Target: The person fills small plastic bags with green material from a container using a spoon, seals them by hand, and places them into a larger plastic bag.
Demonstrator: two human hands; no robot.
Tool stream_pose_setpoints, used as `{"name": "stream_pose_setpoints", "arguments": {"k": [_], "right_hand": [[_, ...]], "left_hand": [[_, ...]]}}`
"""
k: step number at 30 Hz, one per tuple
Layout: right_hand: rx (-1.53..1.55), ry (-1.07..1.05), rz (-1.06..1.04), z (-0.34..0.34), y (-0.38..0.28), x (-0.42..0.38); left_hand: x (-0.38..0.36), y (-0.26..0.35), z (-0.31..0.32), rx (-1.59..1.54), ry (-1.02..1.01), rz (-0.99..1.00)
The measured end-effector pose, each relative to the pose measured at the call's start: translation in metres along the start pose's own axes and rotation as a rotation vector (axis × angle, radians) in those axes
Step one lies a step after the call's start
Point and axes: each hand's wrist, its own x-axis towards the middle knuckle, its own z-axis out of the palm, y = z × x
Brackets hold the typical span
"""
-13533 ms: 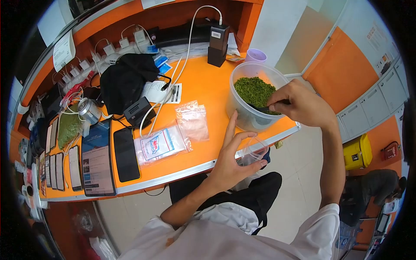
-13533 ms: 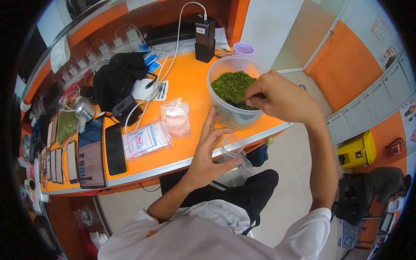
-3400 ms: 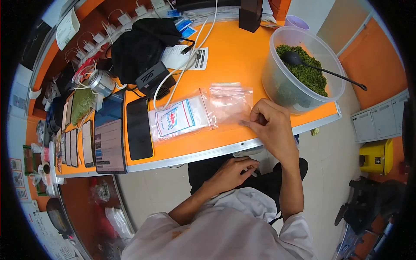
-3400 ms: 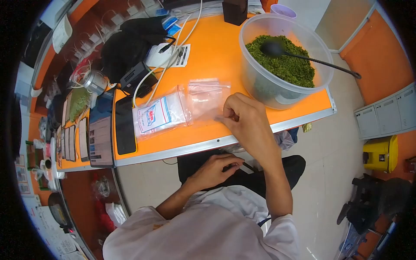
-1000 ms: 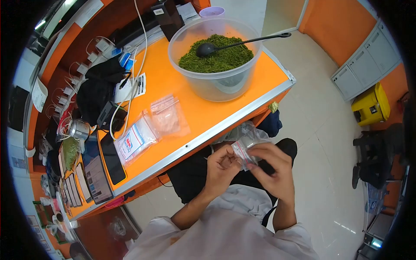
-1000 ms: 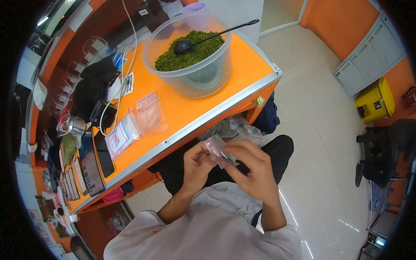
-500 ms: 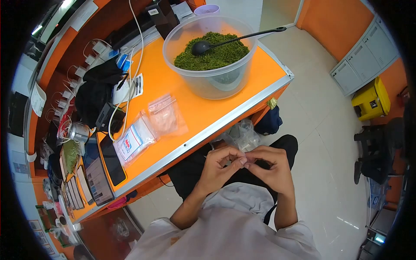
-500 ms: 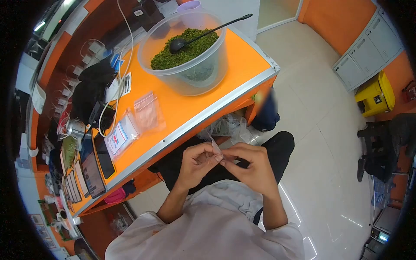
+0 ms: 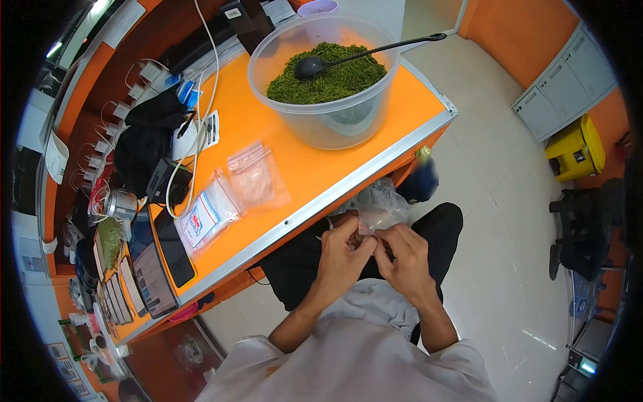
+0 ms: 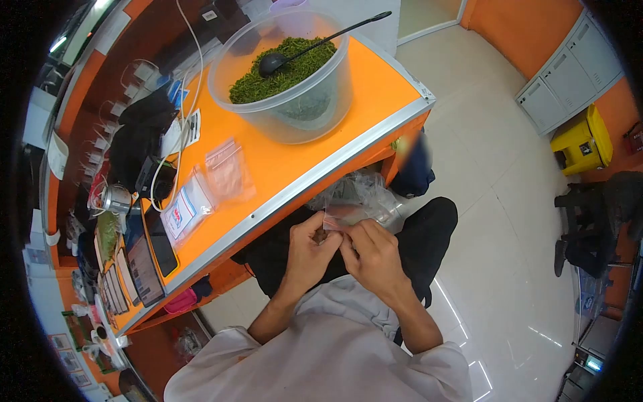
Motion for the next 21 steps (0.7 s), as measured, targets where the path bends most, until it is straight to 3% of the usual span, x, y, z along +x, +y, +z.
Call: {"name": "stream_pose_setpoints", "arguments": {"k": [2, 6, 9, 13, 14, 18, 21], "right_hand": [[-0.06, 0.173, -0.018, 0.011, 0.0, -0.004], [-0.083, 0.251, -0.006, 0.021, 0.004, -0.014], [-0.086, 0.324, 0.145, 0.019, 0.008, -0.015], [-0.115, 0.169, 0.022, 0.01, 0.008, -0.003], [-0.132, 0.094, -0.029, 0.009, 0.008, -0.001], [-0.124, 0.043, -0.04, 0.011, 0.012, -0.003], [-0.018, 0.029, 0.091, 0.007, 0.022, -0.003]], "left_hand": [[-0.001, -0.003, 0.01, -0.04, 0.047, -0.013], [-0.002, 0.006, 0.017, -0.039, 0.124, -0.025], [-0.008, -0.011, 0.018, 0.046, 0.127, 0.008], [0.001, -0.018, 0.009, 0.074, 0.085, -0.009], [0.004, -0.023, 0.005, 0.144, 0.084, 0.075], [0.006, -0.017, 0.005, 0.257, 0.041, 0.233], [0.001, -0.015, 0.0, 0.414, 0.026, 0.119]]}}
